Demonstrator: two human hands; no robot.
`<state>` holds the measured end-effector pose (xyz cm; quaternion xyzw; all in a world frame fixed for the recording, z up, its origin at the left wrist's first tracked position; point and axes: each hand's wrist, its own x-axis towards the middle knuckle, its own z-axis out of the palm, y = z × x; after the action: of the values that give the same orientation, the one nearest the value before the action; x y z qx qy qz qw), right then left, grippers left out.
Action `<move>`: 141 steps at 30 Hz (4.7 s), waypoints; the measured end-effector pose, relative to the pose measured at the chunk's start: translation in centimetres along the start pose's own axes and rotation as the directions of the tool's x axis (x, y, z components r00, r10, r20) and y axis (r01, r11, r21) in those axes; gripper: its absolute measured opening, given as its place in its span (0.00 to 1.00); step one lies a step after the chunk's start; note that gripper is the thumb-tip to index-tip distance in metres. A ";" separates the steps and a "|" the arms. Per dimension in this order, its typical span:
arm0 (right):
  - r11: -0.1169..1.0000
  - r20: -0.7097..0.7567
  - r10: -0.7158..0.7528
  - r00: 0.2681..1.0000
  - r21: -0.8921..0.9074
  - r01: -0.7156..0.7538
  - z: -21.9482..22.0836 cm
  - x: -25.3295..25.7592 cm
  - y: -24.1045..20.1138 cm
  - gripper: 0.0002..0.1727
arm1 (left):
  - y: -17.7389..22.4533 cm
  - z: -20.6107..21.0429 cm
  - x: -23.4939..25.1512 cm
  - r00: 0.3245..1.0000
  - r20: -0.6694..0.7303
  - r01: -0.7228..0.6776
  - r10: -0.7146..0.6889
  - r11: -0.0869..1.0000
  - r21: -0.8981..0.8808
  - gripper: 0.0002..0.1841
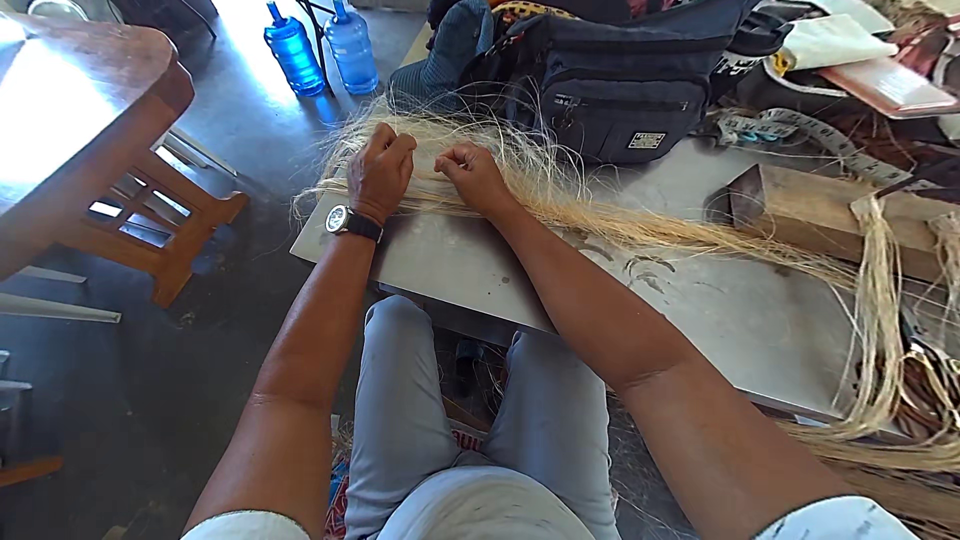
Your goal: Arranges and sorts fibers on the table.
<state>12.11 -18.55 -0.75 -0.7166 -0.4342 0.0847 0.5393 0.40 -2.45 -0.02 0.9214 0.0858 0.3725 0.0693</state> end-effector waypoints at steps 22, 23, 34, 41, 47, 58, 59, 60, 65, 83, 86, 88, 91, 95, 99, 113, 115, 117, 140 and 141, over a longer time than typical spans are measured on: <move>0.915 -0.075 -0.227 0.971 -0.357 0.186 1.0 -0.9 -2.7 0.14 | 0.3 0.0 -0.1 0.988 -0.151 -0.023 0.026 0.999 0.024 0.15; 0.922 -0.083 -0.221 0.972 -0.343 0.180 0.8 -0.8 -2.7 0.13 | 0.2 0.0 -0.1 0.987 -0.160 -0.008 0.013 0.999 0.032 0.15; 0.976 0.284 -0.036 0.958 0.214 -0.027 -10.5 0.1 -4.4 0.06 | -1.3 -1.2 0.1 0.936 -0.149 0.321 -0.319 0.947 -0.010 0.15; 0.965 0.277 -0.023 0.961 0.258 -0.052 -16.1 -0.8 -2.2 0.08 | -1.4 -1.6 0.1 0.892 -0.128 0.433 -0.433 0.901 -0.035 0.15; 0.798 0.166 -0.287 0.943 0.587 0.140 -19.8 -1.8 -0.3 0.13 | -1.5 -1.9 0.2 0.834 -0.083 0.542 -0.545 0.838 -0.065 0.14; 0.725 -0.012 -0.169 0.986 0.676 0.132 -18.1 -1.3 -0.2 0.17 | -1.0 -2.9 0.2 0.792 -0.185 0.573 -0.582 0.813 -0.106 0.23; 0.730 0.001 -0.164 0.986 0.673 0.120 -17.6 -1.1 -0.4 0.17 | -0.8 -3.0 0.2 0.800 -0.225 0.549 -0.557 0.830 -0.099 0.23; 0.735 0.015 -0.160 0.987 0.670 0.110 -17.1 -1.0 -0.6 0.17 | -0.6 -3.1 0.2 0.809 -0.270 0.520 -0.523 0.850 -0.090 0.22; 0.725 0.094 -0.155 0.983 0.688 0.048 -15.2 -0.4 -1.7 0.13 | 2.2 -4.1 -0.7 0.905 -0.332 0.226 -0.265 0.962 -0.152 0.20; 0.826 0.459 -0.206 0.864 0.554 -0.098 -7.9 -0.6 -4.5 0.11 | 6.3 -14.2 -0.9 0.596 -0.222 0.048 -0.772 0.309 -0.950 0.22; 0.829 0.459 -0.194 0.867 0.550 -0.105 -7.7 -0.5 -4.3 0.11 | 4.0 -17.0 -3.3 0.487 -0.348 0.060 -0.801 0.428 -0.902 0.17; 0.832 0.451 -0.184 0.874 0.544 -0.106 -7.6 -0.4 -4.3 0.10 | 5.2 -17.5 -5.7 0.645 -0.291 0.200 -0.707 0.523 -0.828 0.19; 0.835 0.454 -0.170 0.875 0.537 -0.116 -7.0 -0.5 -4.4 0.10 | 8.3 -16.3 -7.5 0.888 0.001 0.329 -0.460 0.632 -0.702 0.21; 0.866 0.486 -0.168 0.857 0.489 -0.107 -6.2 -1.1 -4.9 0.09 | 11.7 -12.0 -8.0 0.862 0.379 0.506 -0.337 0.620 -0.600 0.23; 0.903 0.549 -0.170 0.818 0.419 -0.093 -5.5 -1.5 -5.4 0.09 | 12.1 -9.7 -7.9 0.850 0.217 0.487 -0.481 0.557 -0.672 0.20; 0.971 0.663 -0.056 0.746 0.209 -0.113 -3.3 -1.9 -4.8 0.09 | 6.6 -8.5 -8.8 0.745 0.220 0.373 -0.630 0.119 -0.920 0.09; 0.992 0.666 0.020 0.746 0.081 -0.099 -4.2 -1.9 -5.1 0.08 | 6.0 -8.7 -9.2 0.666 0.233 0.378 -0.709 0.051 -0.924 0.09; 0.993 0.673 0.118 0.730 -0.075 -0.092 -5.3 -1.9 -5.5 0.06 | 5.6 -8.7 -9.6 0.606 0.258 0.388 -0.753 -0.004 -0.922 0.09; 0.663 0.093 0.183 0.979 -0.747 -0.053 -8.6 -19.8 -1.8 0.40 | 4.3 -8.9 -10.0 0.466 0.438 0.280 -0.769 -0.342 -0.897 0.07; 0.662 0.088 0.193 0.977 -0.747 -0.063 -8.6 -19.7 -1.7 0.41 | 3.8 -9.1 -10.4 0.459 0.425 0.276 -0.781 -0.329 -0.903 0.07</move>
<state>4.24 -38.51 -2.65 -0.8931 -0.4211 -0.0036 0.1585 -12.96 -7.80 0.18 0.3449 0.2611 0.4035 0.8063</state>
